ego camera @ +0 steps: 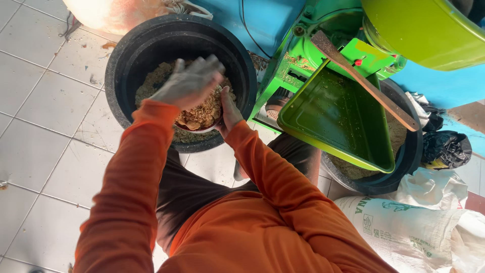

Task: The person sits on the floor in front of a green grinding machine and feeds crumbly pressed cake material from a green tray into the machine's hopper. They use a flat metal scoop to push and break up the material, occasionally scooping more from a large black basin beside them.

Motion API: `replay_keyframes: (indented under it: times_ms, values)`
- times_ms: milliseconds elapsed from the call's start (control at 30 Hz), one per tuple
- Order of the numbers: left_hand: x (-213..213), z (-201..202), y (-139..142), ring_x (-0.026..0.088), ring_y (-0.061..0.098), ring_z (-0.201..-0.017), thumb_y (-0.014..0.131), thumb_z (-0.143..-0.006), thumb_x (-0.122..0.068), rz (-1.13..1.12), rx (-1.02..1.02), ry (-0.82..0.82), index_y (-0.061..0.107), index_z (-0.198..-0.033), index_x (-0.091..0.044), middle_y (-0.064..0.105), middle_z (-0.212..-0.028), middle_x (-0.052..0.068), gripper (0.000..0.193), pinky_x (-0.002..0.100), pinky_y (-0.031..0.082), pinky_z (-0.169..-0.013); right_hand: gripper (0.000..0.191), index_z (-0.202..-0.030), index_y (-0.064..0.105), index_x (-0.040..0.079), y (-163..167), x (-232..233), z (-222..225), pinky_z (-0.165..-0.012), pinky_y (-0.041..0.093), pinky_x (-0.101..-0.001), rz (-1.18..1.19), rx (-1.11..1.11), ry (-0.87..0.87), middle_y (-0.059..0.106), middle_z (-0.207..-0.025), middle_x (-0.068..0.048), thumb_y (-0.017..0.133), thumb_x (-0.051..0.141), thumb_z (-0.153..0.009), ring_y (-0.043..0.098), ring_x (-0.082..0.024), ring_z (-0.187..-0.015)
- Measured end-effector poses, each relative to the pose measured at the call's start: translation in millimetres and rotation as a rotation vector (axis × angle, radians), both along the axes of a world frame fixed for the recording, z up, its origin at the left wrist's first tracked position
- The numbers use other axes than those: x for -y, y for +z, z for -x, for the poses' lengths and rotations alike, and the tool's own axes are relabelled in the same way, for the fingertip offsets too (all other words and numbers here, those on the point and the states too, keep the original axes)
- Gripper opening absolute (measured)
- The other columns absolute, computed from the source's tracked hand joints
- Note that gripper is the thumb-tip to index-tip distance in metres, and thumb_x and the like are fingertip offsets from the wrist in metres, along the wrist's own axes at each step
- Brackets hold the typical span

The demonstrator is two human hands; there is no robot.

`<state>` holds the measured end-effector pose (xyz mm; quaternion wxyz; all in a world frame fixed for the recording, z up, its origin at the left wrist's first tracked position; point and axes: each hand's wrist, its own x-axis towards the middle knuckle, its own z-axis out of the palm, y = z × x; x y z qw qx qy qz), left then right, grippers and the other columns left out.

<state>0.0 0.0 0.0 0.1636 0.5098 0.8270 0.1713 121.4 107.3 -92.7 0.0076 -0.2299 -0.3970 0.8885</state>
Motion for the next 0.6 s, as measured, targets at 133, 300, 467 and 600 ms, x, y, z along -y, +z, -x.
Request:
replay_keyframes:
  times_ms: [133,300,467,600]
  values:
    - [58.9,-9.3,36.0,0.029,0.022,-0.160,0.003,-0.097,-0.072,-0.353,0.412,0.369,0.036,-0.159,-0.010,0.030,-0.169,0.013,0.094,0.046,0.012,-0.130,0.088,-0.153,0.040,0.010,23.4,-1.4,-16.7,-0.099,0.060,-0.0506,0.100,-0.045,0.066,0.059,-0.144,-0.018,0.043,0.074,-0.093,0.065,-0.032,-0.125]
    - [97.8,-41.1,82.1,0.034,0.031,-0.156,0.010,-0.085,-0.086,-0.599,0.628,0.530,0.030,-0.161,0.000,0.036,-0.167,0.021,0.116,0.043,0.021,-0.126,0.086,-0.155,0.039,0.009,89.2,-5.1,-47.7,-0.109,0.052,-0.0544,0.205,-0.162,0.154,0.055,-0.150,-0.017,0.033,0.073,-0.097,0.059,-0.032,-0.134]
    - [79.9,-76.0,127.7,0.041,0.028,-0.156,0.015,-0.090,-0.089,-0.804,0.734,0.243,0.021,-0.158,0.010,0.028,-0.166,0.031,0.121,0.046,0.018,-0.125,0.090,-0.156,0.036,0.011,168.9,-21.6,-89.3,-0.112,0.048,-0.0553,0.164,-0.145,0.152,0.053,-0.151,-0.018,0.031,0.075,-0.092,0.055,-0.035,-0.137]
    - [42.8,-97.2,144.7,0.041,0.026,-0.156,0.018,-0.092,-0.088,-0.902,0.758,0.084,0.019,-0.158,0.013,0.026,-0.166,0.033,0.120,0.046,0.019,-0.126,0.092,-0.162,0.032,0.008,220.7,-56.0,-132.3,-0.123,0.043,-0.0538,0.052,-0.245,0.160,0.050,-0.158,-0.017,0.040,0.071,-0.095,0.051,-0.035,-0.145]
